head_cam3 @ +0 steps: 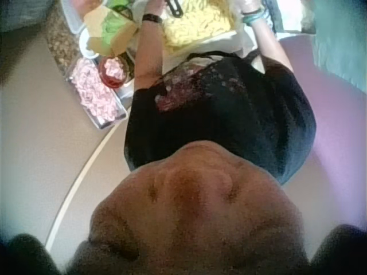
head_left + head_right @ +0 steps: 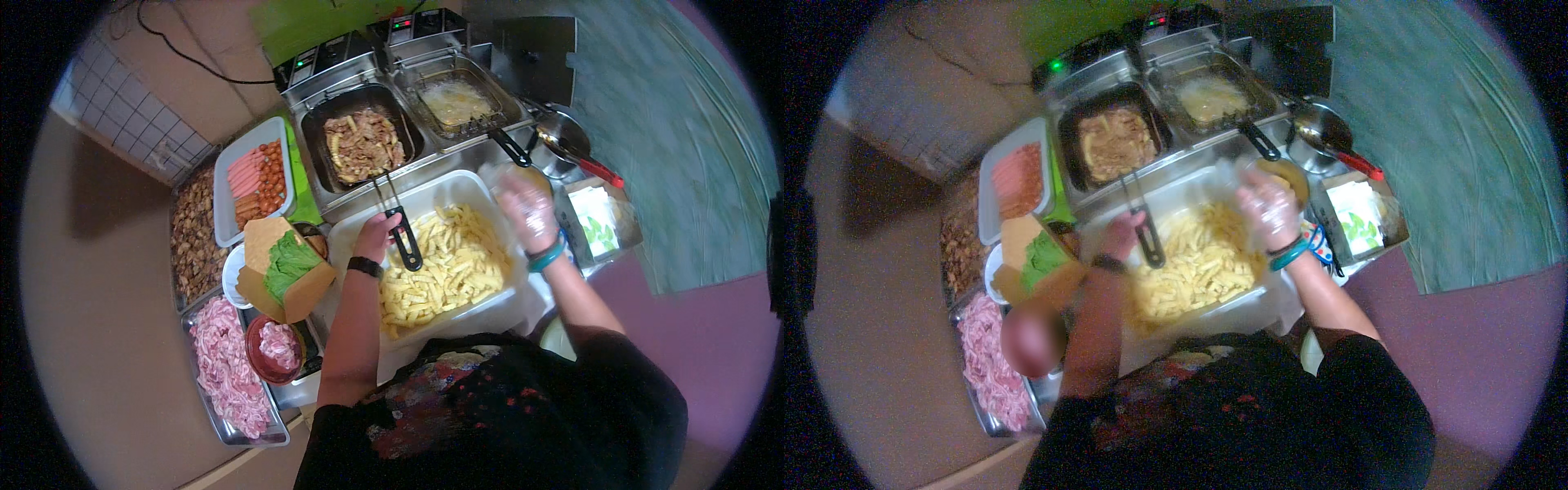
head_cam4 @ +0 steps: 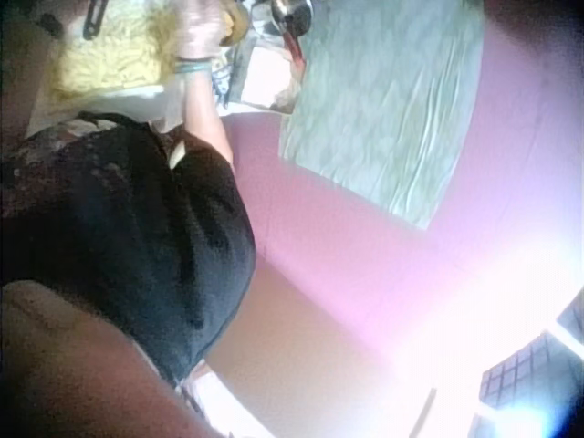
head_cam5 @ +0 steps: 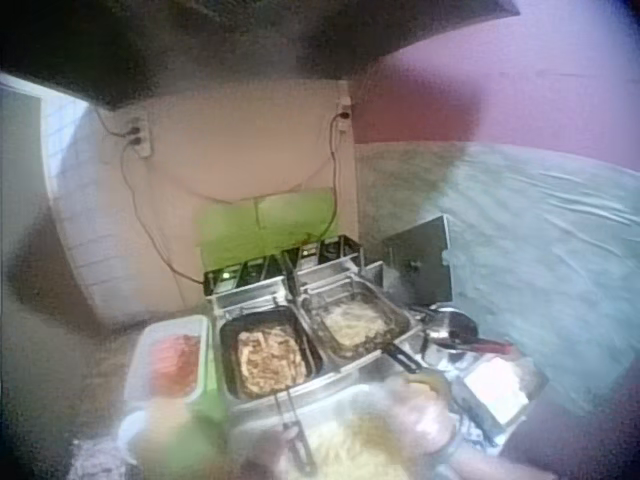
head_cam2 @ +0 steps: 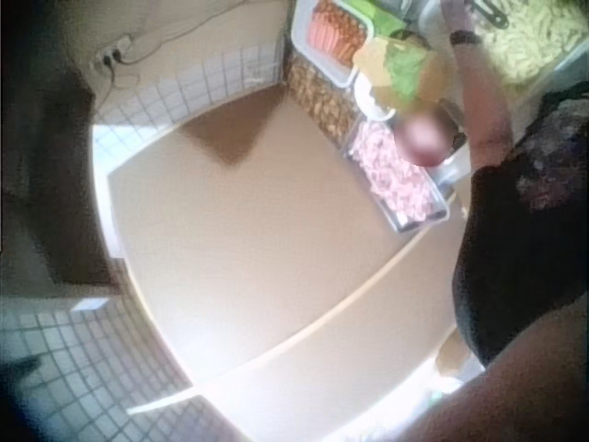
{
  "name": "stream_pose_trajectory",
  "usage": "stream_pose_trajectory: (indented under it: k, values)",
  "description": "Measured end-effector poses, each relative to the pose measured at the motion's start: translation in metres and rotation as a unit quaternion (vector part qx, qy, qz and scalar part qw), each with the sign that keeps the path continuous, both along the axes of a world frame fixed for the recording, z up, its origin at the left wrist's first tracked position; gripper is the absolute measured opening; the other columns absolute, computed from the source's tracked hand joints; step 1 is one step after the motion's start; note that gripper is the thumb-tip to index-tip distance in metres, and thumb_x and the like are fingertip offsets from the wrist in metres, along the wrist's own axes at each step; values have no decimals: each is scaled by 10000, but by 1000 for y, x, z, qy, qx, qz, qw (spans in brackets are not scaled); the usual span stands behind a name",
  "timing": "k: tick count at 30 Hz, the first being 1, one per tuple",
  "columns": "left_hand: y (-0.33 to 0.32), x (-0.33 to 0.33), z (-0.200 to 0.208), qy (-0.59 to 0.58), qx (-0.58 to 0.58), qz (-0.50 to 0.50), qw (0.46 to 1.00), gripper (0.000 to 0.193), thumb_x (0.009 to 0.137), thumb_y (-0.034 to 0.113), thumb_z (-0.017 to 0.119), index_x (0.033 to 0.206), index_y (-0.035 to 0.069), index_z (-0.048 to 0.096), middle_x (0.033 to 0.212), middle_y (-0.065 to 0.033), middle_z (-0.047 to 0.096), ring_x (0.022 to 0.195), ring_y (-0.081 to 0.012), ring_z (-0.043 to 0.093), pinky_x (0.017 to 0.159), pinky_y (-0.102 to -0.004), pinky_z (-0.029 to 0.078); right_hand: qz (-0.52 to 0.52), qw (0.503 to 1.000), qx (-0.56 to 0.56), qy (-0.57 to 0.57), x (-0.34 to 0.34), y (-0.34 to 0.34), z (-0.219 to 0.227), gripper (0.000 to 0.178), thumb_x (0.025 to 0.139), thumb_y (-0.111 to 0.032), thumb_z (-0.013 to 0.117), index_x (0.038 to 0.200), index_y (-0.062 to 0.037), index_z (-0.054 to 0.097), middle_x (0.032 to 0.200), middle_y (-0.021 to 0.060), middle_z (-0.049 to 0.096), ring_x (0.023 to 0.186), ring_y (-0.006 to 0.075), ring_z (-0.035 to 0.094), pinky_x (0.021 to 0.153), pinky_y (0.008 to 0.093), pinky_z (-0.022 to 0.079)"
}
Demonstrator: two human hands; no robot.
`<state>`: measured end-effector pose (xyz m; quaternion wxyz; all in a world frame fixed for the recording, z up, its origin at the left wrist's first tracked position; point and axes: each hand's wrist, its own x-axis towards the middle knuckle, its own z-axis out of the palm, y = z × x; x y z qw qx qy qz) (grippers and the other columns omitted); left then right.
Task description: The person assembles a food order by placing lettuce into a paper cone, adding fried meat and french fries using tongs, and then adding sauce. The person then carries the completed order to a counter.
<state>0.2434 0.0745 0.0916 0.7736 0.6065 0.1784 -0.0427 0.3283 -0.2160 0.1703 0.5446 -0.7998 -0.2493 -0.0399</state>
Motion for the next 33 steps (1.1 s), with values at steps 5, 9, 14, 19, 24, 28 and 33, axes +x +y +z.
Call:
stream_pose_trajectory:
  k: [5,9,14,19,24,28,33]
  values:
    - [-9,5,-20,-39,-52,41,997,201,772,299,614,818,117,546,713,39,530,666,-61,490,587,-214,390,-107,979,77,-152,59,-82,43,487,787,-119,575,1235,-27,408,1248,141,445,1156,229,423,944,347,353]
    - [-7,4,-37,-41,16,60,997,150,791,279,606,817,135,568,709,63,543,627,-43,483,564,-207,361,-95,983,97,-127,50,-86,50,556,775,-145,595,1274,-54,367,1276,146,412,1195,237,376,971,358,317]
    - [-14,1,-26,-34,41,55,997,153,793,287,604,787,140,563,674,62,542,603,-33,469,514,-202,309,-331,745,-544,-200,68,-103,67,462,772,-317,566,1202,-183,466,1206,108,478,1132,273,436,969,466,290]
    - [-12,-5,-16,-54,16,53,997,163,779,286,613,758,136,555,667,55,541,588,-37,459,512,-197,309,-231,753,-608,100,168,-137,28,428,681,-429,605,963,-108,626,1003,146,595,889,307,575,756,404,451]
    - [-33,10,2,-20,34,65,997,135,803,255,578,796,120,576,711,53,557,640,-59,495,578,-219,370,-244,789,-537,170,245,-210,-39,360,672,-339,651,833,-17,637,809,85,615,708,204,561,650,362,452]
    - [-21,0,-14,-22,-16,83,996,107,818,218,570,833,113,584,744,57,568,665,-59,497,618,-233,380,-187,871,-380,250,224,-209,-29,274,728,-254,612,788,14,607,712,52,575,654,133,486,601,345,438]
    - [-22,-12,-1,-15,-34,107,994,118,822,187,567,878,86,588,781,39,577,685,-81,507,657,-242,396,-197,890,-410,29,122,-218,25,362,760,-309,610,945,1,597,905,200,609,845,301,596,684,382,447]
